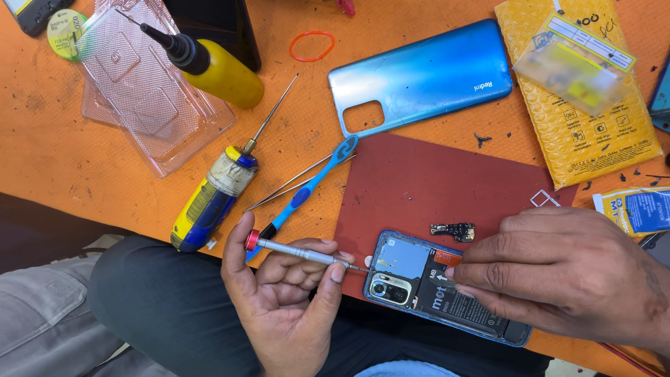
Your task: The person repairs a mobile phone by hand and using a screwdriver. They insert a battery, connect a charging cable, and secure the internal components with small screws.
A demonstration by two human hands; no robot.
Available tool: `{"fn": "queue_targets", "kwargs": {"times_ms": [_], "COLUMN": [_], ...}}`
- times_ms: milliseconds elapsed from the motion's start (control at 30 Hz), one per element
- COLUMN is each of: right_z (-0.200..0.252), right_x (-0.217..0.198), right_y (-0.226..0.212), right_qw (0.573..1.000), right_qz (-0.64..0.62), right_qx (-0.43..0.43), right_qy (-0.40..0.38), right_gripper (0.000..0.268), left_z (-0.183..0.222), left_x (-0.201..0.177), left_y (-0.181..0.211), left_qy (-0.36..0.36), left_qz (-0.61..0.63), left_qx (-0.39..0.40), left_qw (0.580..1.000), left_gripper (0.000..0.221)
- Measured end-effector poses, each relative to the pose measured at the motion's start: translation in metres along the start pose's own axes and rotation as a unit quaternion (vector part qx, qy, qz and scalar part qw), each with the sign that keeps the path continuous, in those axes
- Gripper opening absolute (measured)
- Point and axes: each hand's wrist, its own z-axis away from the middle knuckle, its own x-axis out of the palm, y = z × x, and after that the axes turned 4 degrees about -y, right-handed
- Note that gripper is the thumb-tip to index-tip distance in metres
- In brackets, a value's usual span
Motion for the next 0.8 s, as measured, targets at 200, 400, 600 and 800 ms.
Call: {"fn": "queue_targets", "kwargs": {"times_ms": [200,400,600,800], "right_z": [0.0,-0.002,0.0,0.001], "right_x": [0.0,-0.001,-0.003,-0.003], "right_y": [-0.001,0.0,0.002,0.002], "right_qw": [1.0,1.0,1.0,1.0], "right_qz": [-0.008,-0.017,-0.013,-0.006], "right_qx": [0.007,0.002,-0.008,-0.008], "right_qy": [-0.002,0.0,-0.015,-0.015], "right_gripper": [0.021,0.021,0.025,0.028], "left_z": [0.001,0.008,0.017,0.018], "left_x": [-0.001,-0.008,-0.002,-0.003], "left_y": [-0.004,-0.013,-0.017,-0.005], "left_qy": [-0.004,-0.005,0.025,-0.078], "left_qz": [-0.019,-0.04,-0.083,-0.413], "left_qx": [-0.001,0.015,0.058,0.208], "left_qw": [1.0,0.999,0.995,0.883], "left_gripper": [0.092,0.092,0.095,0.043]}}
